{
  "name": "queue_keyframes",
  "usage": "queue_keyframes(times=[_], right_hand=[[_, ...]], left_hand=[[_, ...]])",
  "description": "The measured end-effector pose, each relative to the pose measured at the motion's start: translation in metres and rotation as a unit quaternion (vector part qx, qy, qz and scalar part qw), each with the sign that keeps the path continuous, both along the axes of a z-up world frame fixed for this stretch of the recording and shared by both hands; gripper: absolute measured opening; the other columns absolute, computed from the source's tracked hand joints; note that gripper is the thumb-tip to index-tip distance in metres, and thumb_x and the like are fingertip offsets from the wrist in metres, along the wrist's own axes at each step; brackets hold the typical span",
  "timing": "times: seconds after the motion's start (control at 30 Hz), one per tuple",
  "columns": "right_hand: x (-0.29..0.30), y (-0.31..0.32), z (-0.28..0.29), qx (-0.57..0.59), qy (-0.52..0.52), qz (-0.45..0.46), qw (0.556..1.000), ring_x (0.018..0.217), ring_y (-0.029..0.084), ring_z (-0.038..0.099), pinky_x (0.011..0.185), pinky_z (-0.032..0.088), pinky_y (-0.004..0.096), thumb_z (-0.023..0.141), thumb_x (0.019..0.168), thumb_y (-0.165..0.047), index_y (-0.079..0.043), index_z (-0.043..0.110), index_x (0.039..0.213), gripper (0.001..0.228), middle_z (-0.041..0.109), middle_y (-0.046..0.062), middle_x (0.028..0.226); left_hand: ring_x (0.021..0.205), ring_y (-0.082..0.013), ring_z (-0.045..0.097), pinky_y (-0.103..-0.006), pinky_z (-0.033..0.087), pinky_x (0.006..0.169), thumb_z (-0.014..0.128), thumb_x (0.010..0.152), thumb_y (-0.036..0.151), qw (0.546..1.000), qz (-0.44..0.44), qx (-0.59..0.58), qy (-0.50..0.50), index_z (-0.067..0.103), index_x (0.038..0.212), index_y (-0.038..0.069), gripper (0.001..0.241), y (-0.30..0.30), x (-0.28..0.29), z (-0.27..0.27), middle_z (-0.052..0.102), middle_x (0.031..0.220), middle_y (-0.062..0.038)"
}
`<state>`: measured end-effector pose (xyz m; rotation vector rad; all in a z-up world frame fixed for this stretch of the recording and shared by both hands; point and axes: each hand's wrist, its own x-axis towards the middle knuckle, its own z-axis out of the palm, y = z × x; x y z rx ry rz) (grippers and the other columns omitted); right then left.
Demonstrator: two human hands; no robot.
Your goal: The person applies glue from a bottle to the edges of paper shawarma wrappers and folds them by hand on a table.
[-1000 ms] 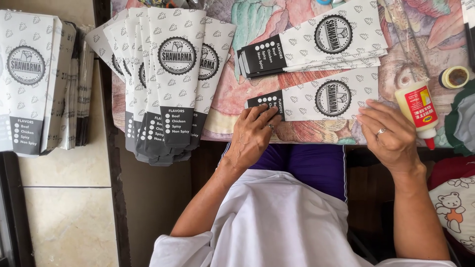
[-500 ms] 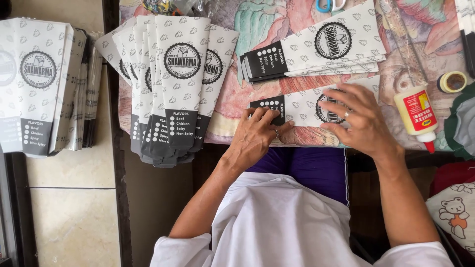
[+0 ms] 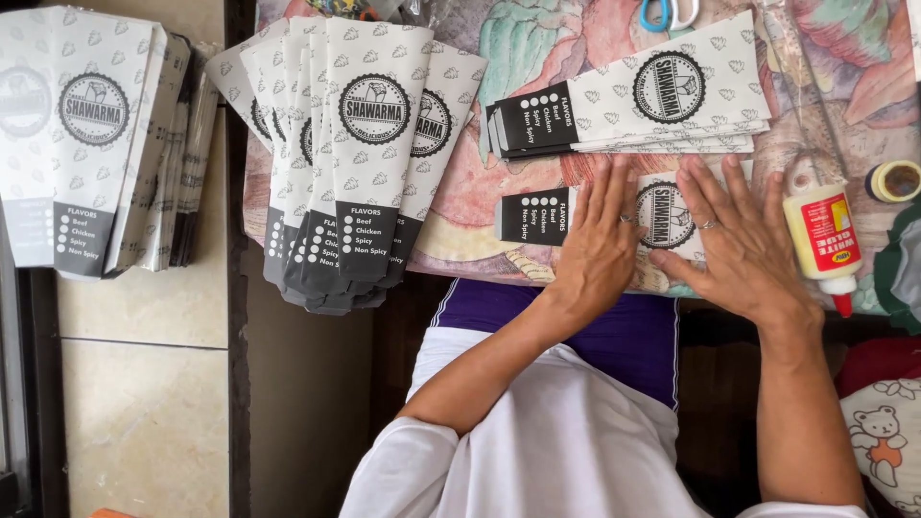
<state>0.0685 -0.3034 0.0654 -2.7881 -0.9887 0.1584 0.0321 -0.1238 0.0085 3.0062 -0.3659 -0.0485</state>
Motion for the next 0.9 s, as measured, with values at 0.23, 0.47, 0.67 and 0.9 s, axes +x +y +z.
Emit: queue_keyframes(times=[0.23, 0.47, 0.67, 0.9], right_hand=[[0.002, 0.000, -0.002, 0.007, 0.012, -0.020, 1.000, 0.160, 0.036, 0.008, 0.123, 0.000, 0.068, 0.041, 0.091, -0.064, -0.012, 0.009, 0.167, 0.098, 0.012, 0.014, 0.174], [0.003, -0.002, -0.001, 0.006, 0.026, -0.032, 0.999, 0.160, 0.036, 0.007, 0.125, -0.003, 0.062, 0.033, 0.084, -0.079, -0.004, 0.004, 0.165, 0.114, 0.006, 0.019, 0.173], [-0.002, -0.002, -0.010, -0.012, 0.002, -0.043, 0.999, 0.160, 0.036, 0.003, 0.126, -0.002, 0.060, 0.016, 0.098, -0.068, -0.009, 0.006, 0.166, 0.090, 0.006, 0.014, 0.174], [-0.022, 0.001, 0.020, 0.062, 0.035, -0.098, 0.993, 0.160, 0.043, 0.003, 0.125, 0.029, 0.050, 0.048, 0.074, 0.039, 0.015, 0.014, 0.160, 0.096, -0.003, 0.029, 0.170]], left_hand=[[0.162, -0.0281, 0.011, -0.0434, 0.010, 0.133, 0.037, 0.106, 0.067, 0.996, 0.081, -0.035, -0.011, 0.018, 0.165, 0.004, 0.089, 0.070, -0.035, 0.019, 0.013, 0.173, -0.015], [0.159, -0.0404, 0.009, -0.0641, 0.005, 0.126, 0.038, 0.069, 0.102, 0.972, 0.223, -0.029, -0.067, 0.027, 0.160, -0.007, 0.142, 0.072, -0.038, 0.027, 0.017, 0.168, -0.029], [0.152, -0.0358, 0.034, -0.0619, 0.017, 0.127, 0.044, 0.081, 0.097, 0.993, -0.019, -0.038, -0.106, 0.028, 0.161, 0.016, 0.116, 0.050, -0.048, 0.025, 0.038, 0.162, -0.015], [0.161, -0.0314, 0.013, -0.0596, 0.016, 0.128, 0.075, 0.081, 0.087, 0.991, -0.097, 0.074, -0.058, 0.014, 0.167, 0.024, 0.123, 0.048, -0.050, 0.017, 0.013, 0.174, -0.005]])
